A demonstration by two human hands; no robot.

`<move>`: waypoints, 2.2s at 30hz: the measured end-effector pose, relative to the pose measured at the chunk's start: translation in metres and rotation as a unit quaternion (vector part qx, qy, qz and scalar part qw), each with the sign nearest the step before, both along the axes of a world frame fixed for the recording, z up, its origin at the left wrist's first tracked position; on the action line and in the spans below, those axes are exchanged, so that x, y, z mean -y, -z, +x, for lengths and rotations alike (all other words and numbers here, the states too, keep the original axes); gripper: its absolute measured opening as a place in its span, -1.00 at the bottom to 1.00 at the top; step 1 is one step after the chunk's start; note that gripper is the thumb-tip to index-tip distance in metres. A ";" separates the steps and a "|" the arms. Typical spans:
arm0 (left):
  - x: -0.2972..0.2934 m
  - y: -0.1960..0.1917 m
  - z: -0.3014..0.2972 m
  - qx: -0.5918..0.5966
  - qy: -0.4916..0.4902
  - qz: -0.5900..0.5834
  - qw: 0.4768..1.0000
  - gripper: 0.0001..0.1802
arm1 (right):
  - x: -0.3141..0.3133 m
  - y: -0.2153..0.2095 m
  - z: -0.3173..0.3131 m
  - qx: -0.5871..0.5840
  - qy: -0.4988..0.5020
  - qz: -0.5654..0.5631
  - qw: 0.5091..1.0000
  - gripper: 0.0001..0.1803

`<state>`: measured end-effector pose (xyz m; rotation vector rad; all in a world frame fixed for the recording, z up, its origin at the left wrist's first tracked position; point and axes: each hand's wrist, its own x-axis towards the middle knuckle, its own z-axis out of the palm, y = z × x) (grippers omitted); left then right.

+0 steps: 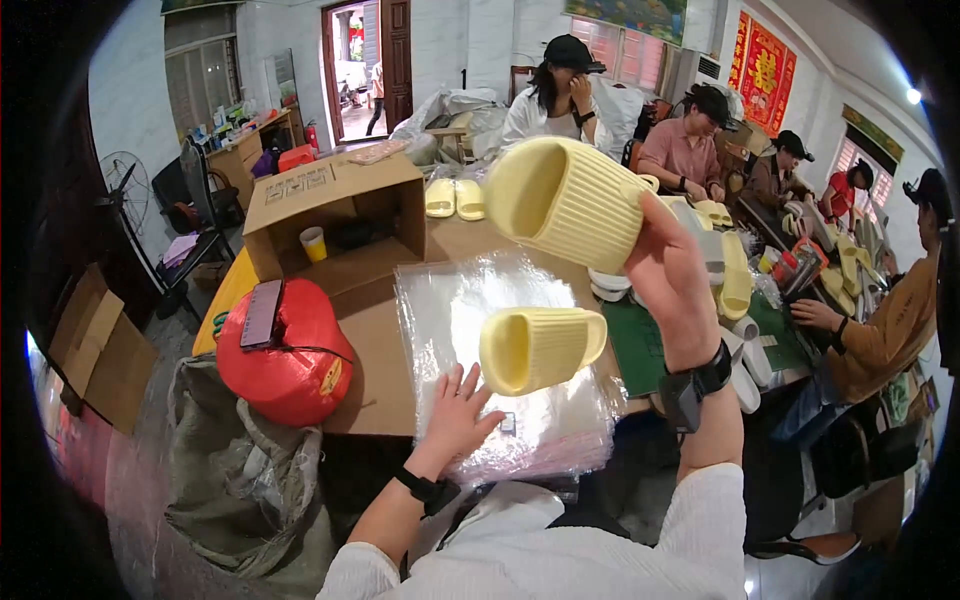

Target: The worker is placing pairs of foam sandals onto bubble wrap sheets and packaging them for shipping.

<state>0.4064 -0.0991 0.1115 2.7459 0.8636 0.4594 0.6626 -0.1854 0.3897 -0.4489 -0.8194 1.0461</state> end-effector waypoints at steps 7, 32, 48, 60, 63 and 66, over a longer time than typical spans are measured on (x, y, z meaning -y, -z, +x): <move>0.006 -0.012 0.004 0.215 0.051 -0.099 0.970 -0.54 | -0.010 -0.004 -0.063 0.048 0.054 0.020 0.997 -0.70; -0.004 -0.005 0.003 0.067 0.035 -0.021 0.997 -0.42 | -0.047 0.238 -0.032 0.757 0.292 -0.167 0.560 -0.37; -0.012 0.011 -0.006 0.010 0.040 0.027 0.999 -0.26 | -0.020 0.227 -0.031 0.713 0.263 -0.240 0.605 -0.54; -0.003 -0.002 -0.010 0.016 0.043 -0.016 0.999 -0.22 | -0.005 0.231 0.078 0.596 0.462 -0.297 0.586 -0.65; -0.004 -0.004 -0.016 0.009 0.052 -0.032 0.998 -0.12 | 0.030 0.210 0.086 0.534 0.503 -0.275 0.622 -0.69; -0.004 -0.015 -0.014 -0.016 0.063 -0.034 0.997 0.03 | 0.071 0.191 0.060 0.466 0.499 -0.252 0.686 -0.73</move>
